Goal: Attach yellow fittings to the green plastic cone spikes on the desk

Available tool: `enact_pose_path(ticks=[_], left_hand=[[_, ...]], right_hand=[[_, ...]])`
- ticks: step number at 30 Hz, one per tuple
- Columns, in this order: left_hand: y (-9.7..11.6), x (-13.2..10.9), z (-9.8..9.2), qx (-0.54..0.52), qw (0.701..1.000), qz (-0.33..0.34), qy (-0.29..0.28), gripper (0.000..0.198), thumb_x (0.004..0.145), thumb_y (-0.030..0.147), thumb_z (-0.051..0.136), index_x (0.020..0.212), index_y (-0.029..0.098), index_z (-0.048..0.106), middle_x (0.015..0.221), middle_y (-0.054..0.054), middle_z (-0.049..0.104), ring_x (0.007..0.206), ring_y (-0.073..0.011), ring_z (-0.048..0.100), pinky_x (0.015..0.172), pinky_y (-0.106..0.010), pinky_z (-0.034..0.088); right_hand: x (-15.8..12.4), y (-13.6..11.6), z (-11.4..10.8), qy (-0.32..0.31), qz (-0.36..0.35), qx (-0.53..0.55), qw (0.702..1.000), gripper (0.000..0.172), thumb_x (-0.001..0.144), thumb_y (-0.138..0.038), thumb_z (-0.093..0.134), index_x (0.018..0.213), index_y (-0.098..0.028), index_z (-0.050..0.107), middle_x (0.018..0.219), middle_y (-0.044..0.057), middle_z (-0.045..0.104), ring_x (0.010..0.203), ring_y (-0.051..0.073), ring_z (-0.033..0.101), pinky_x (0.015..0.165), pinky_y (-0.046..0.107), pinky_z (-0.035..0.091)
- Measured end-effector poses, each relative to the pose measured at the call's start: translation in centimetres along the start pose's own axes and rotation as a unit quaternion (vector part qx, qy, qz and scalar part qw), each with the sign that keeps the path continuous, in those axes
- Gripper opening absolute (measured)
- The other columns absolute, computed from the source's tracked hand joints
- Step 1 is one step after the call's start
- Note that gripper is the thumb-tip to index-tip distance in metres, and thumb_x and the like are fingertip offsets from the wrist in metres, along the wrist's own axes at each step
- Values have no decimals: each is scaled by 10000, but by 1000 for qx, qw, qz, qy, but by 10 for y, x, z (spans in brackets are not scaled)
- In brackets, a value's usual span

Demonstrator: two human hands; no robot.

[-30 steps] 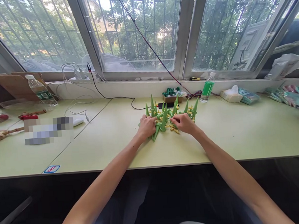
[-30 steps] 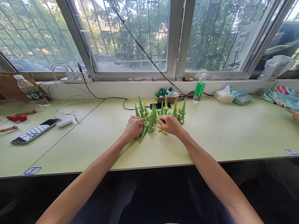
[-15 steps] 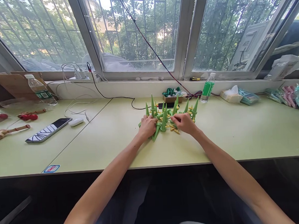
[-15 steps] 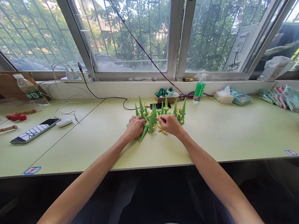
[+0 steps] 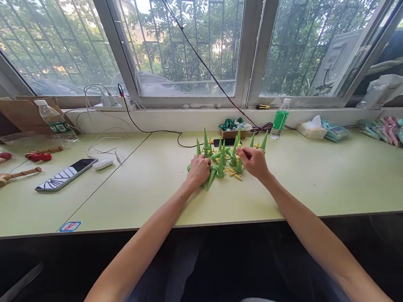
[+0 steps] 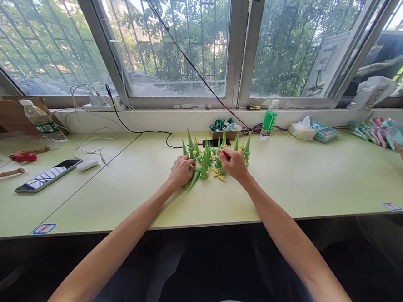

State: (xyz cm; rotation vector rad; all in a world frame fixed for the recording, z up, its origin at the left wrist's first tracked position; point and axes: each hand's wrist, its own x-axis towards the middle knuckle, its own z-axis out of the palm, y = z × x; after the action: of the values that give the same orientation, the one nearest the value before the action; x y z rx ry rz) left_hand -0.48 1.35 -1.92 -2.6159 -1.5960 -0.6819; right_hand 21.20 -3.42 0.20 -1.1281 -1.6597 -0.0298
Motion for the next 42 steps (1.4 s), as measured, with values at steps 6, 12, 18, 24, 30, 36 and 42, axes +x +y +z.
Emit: enact_pose_path(ticks=[6,12,18,24,30,36,42], left_hand=[[3,-2,-4,-68,992,9,104,118,864,160,549,882,174,665,970,-102,620,997,-270,507,888,-401,454],[13,-6,-13,-163,944,80,275,66,925,199,507,909,200,571,875,-61,638,878,-204,546,807,-350,474],[22,-15,-11,-172,930,174,276,58,930,234,506,934,203,554,876,-54,632,741,-143,568,684,-277,470],[26,-21,-8,-137,928,240,249,90,933,247,499,995,202,546,850,-34,639,671,-111,571,595,-234,432],[25,-23,-9,-127,932,249,230,105,934,254,499,1013,203,546,846,-26,650,636,-99,567,570,-223,417],[24,-20,-5,-166,932,233,222,174,927,287,532,1081,210,511,836,-9,623,572,-79,504,545,-206,408],[21,-15,-4,-224,942,144,206,377,844,340,660,1136,213,458,895,9,614,517,-58,427,556,-209,416]], right_hand=[[1,-5,-6,47,37,26,998,471,952,-520,456,662,-182,612,454,-26,429,453,115,398,506,260,327],[0,-7,-6,33,52,27,998,496,941,-574,446,681,-186,613,461,-14,444,456,125,411,498,263,340],[-10,-16,7,-32,15,38,999,471,940,-571,445,747,-184,630,511,-20,452,476,112,387,509,247,342],[-19,-22,20,-116,-21,70,991,411,960,-505,437,866,-177,665,551,-27,479,499,104,377,534,234,347],[-21,-21,24,-138,-11,89,986,368,956,-477,453,872,-177,650,574,-27,499,503,103,388,525,231,348],[-20,-20,23,-119,14,86,989,319,937,-472,483,836,-191,597,577,-19,536,490,111,431,518,241,371],[-15,-21,19,-36,57,73,995,324,931,-501,494,870,-195,579,683,27,638,548,143,582,539,249,432]])
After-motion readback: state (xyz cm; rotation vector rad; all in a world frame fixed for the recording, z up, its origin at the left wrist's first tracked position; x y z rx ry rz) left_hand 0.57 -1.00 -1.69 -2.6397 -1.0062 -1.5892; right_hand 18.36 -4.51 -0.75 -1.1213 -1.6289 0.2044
